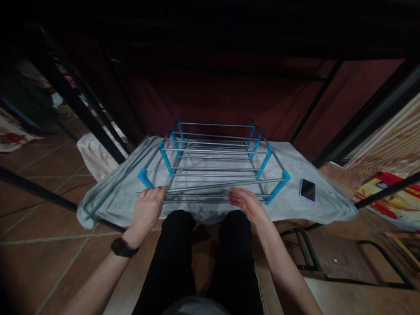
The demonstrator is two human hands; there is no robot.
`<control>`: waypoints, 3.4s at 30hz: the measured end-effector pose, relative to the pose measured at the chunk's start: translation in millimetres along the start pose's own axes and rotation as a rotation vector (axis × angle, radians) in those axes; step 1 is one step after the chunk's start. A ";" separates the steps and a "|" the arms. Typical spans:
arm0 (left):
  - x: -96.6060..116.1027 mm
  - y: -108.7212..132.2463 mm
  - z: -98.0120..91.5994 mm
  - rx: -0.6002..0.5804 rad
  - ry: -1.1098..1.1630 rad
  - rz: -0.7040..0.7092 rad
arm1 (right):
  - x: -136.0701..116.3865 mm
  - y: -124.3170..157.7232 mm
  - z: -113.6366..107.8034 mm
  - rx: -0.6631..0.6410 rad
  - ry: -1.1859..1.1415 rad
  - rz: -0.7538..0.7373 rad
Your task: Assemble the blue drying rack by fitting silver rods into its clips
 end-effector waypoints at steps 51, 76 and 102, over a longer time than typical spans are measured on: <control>2.4 7.4 22.0 -0.061 0.296 -0.059 | 25.4 -40.5 107.4 -0.585 1.677 -1.060; -86.2 17.0 44.7 0.276 1.262 -0.917 | 29.6 -60.4 174.0 -0.713 1.753 -0.914; -186.9 183.9 6.8 -0.154 1.739 -1.482 | 10.9 -35.2 239.2 -0.760 1.740 -1.178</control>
Point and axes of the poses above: each hand's wrist, its own y-axis away from the middle knuckle, its own z-axis out of the palm, x = y × z, the point moved 1 cm from there along -y, towards the middle knuckle, and after that the axes turned 9 degrees about -z, right-handed, at the moved point
